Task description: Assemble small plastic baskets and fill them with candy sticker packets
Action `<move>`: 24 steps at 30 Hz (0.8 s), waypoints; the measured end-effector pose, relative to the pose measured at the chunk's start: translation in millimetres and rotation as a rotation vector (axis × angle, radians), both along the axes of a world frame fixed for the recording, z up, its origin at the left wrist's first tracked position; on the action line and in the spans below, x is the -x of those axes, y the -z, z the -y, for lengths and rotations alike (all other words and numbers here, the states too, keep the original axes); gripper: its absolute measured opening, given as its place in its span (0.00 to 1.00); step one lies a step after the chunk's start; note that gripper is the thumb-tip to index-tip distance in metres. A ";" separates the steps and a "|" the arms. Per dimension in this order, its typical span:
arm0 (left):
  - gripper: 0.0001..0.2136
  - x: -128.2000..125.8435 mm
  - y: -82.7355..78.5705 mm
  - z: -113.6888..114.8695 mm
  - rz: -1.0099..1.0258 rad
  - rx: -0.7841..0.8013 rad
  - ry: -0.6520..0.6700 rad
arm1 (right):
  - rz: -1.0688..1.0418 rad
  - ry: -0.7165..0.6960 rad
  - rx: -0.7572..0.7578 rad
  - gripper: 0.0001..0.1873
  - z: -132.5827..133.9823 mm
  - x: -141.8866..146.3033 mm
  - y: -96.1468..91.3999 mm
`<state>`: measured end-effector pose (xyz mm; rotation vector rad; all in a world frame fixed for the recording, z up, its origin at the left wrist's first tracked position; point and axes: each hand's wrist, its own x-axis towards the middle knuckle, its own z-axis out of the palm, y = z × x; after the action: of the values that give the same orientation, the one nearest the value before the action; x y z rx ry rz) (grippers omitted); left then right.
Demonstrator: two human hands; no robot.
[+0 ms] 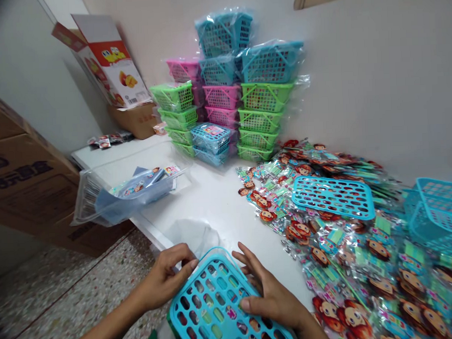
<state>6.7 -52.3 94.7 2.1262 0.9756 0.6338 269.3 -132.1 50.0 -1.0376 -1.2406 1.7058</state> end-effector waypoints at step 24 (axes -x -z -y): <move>0.19 10.7 33.7 44.8 -0.097 -0.694 -0.281 | 0.027 0.119 -0.011 0.37 12.4 10.3 -10.3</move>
<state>-4.1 -97.1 61.0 2.6519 1.2486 1.1470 259.0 -144.4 60.3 -1.1082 -1.1803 1.5975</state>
